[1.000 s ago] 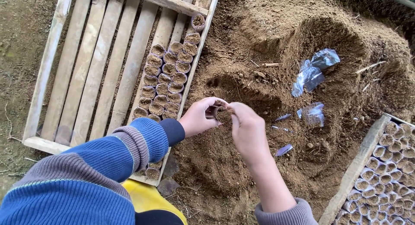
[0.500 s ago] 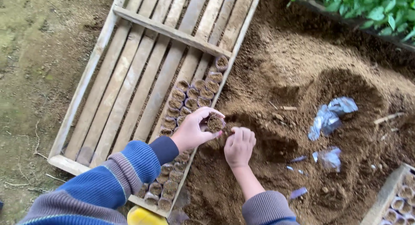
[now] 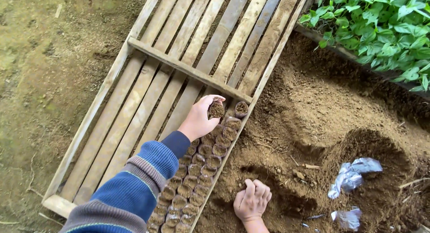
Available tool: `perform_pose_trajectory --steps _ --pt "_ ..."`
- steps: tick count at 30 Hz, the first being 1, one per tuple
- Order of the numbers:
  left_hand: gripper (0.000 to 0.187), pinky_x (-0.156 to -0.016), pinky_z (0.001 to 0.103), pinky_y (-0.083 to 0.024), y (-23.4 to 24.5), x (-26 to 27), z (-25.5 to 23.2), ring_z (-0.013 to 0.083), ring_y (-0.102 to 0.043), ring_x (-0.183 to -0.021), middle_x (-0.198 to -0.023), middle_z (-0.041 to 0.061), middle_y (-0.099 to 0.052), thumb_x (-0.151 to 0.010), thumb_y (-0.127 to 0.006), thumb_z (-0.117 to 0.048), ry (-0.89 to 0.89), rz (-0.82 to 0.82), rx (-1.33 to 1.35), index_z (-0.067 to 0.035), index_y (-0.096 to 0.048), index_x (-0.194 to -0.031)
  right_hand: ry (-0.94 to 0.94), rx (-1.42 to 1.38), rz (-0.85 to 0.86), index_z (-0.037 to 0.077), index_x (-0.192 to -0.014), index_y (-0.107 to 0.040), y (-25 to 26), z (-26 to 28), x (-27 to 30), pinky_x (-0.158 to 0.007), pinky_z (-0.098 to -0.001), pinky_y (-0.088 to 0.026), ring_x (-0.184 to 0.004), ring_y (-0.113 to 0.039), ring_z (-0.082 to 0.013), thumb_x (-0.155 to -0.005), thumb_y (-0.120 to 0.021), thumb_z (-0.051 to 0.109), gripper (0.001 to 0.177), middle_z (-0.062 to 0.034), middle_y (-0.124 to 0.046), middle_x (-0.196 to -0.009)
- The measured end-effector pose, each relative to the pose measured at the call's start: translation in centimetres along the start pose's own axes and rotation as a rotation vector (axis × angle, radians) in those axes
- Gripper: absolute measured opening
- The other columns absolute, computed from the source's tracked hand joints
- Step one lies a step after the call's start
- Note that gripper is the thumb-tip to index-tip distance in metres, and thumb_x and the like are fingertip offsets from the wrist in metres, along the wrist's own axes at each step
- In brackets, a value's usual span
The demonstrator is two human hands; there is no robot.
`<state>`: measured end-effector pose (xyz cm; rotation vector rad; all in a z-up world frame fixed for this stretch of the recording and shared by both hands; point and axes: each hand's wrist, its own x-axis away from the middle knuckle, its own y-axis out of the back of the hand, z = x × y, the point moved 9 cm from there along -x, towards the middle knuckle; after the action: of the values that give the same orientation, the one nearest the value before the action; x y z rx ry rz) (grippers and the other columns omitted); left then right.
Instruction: The person fills small biodegradable seedling pots with soil from a large pile, places them into a wooden tray, and occasionally adds small items from plastic bags into the pots.
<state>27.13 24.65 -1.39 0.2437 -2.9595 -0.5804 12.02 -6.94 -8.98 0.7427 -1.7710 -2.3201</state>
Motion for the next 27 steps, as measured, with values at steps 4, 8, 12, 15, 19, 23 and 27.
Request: perform_pose_trajectory --steps 4,8,12,15,19,23,27 --pt "0.057 -0.106 0.041 -0.047 -1.7 -1.2 1.7 0.0299 -0.060 -0.116 -0.125 0.016 -0.063 -0.077 -0.062 0.001 0.039 0.073 -0.038 -0.006 -0.055 -0.133 -0.014 0.009 0.040 0.016 -0.105 -0.064 -0.9 -0.5 0.5 -0.081 -0.0464 -0.039 -0.092 -0.051 -0.0324 -0.074 -0.055 0.019 0.033 -0.0089 -0.050 -0.111" --pt "0.059 -0.094 0.037 -0.052 -2.5 -0.9 1.6 0.0273 -0.065 -0.108 -0.126 0.013 -0.066 -0.079 -0.065 -0.010 0.082 0.215 -0.092 -0.010 -0.052 -0.137 -0.006 -0.005 0.050 0.015 -0.107 -0.063 -1.3 -0.7 1.1 -0.082 -0.0488 -0.039 -0.093 -0.051 -0.0337 -0.073 -0.055 0.020 0.035 -0.0104 -0.051 -0.113" --pt "0.076 -0.120 0.039 -0.035 -0.8 -0.7 0.1 0.0305 -0.049 -0.140 -0.150 0.019 -0.050 -0.080 -0.069 -0.011 0.157 0.283 0.072 -0.005 -0.039 -0.149 -0.004 0.006 0.058 0.017 -0.106 -0.061 -1.8 -1.0 1.5 -0.082 -0.0471 -0.039 -0.096 -0.050 -0.0322 -0.070 -0.055 0.021 0.036 -0.0099 -0.048 -0.115" --pt "0.064 -0.111 0.036 -0.046 0.2 -0.4 1.0 0.0239 -0.061 -0.128 -0.140 0.011 -0.063 -0.086 -0.072 -0.022 0.283 0.292 0.012 -0.011 -0.052 -0.144 0.009 0.001 0.070 0.016 -0.108 -0.060 -1.8 -0.9 1.3 -0.083 -0.0472 -0.038 -0.095 -0.049 -0.0315 -0.072 -0.055 0.020 0.037 -0.0094 -0.048 -0.115" --pt "0.044 -0.111 0.034 -0.047 -0.2 -0.3 2.2 0.0205 -0.064 -0.125 -0.132 0.009 -0.069 -0.088 -0.073 -0.021 0.252 0.240 -0.044 -0.010 -0.068 -0.130 0.013 0.006 0.062 0.015 -0.108 -0.060 -1.8 -0.9 1.6 -0.084 -0.0484 -0.038 -0.097 -0.049 -0.0324 -0.073 -0.054 0.023 0.037 -0.0111 -0.047 -0.117" --pt "0.028 -0.081 0.031 -0.058 -0.8 -0.5 1.9 0.0186 -0.074 -0.087 -0.105 0.008 -0.079 -0.088 -0.075 -0.026 0.208 0.236 -0.196 -0.012 -0.078 -0.112 -0.001 0.014 0.066 0.017 -0.108 -0.059 -2.0 -1.0 1.7 -0.083 -0.0461 -0.038 -0.098 -0.048 -0.0310 -0.070 -0.055 0.021 0.039 -0.0092 -0.048 -0.116" --pt "0.023 -0.071 0.034 -0.058 -1.6 -1.0 1.4 0.0190 -0.070 -0.072 -0.093 0.009 -0.079 -0.091 -0.073 -0.028 0.185 0.322 -0.375 -0.011 -0.080 -0.107 -0.002 0.022 0.050 0.018 -0.107 -0.059 -1.8 -0.9 1.6 -0.084 -0.0465 -0.039 -0.097 -0.049 -0.0306 -0.067 -0.055 0.019 0.039 -0.0083 -0.048 -0.115"
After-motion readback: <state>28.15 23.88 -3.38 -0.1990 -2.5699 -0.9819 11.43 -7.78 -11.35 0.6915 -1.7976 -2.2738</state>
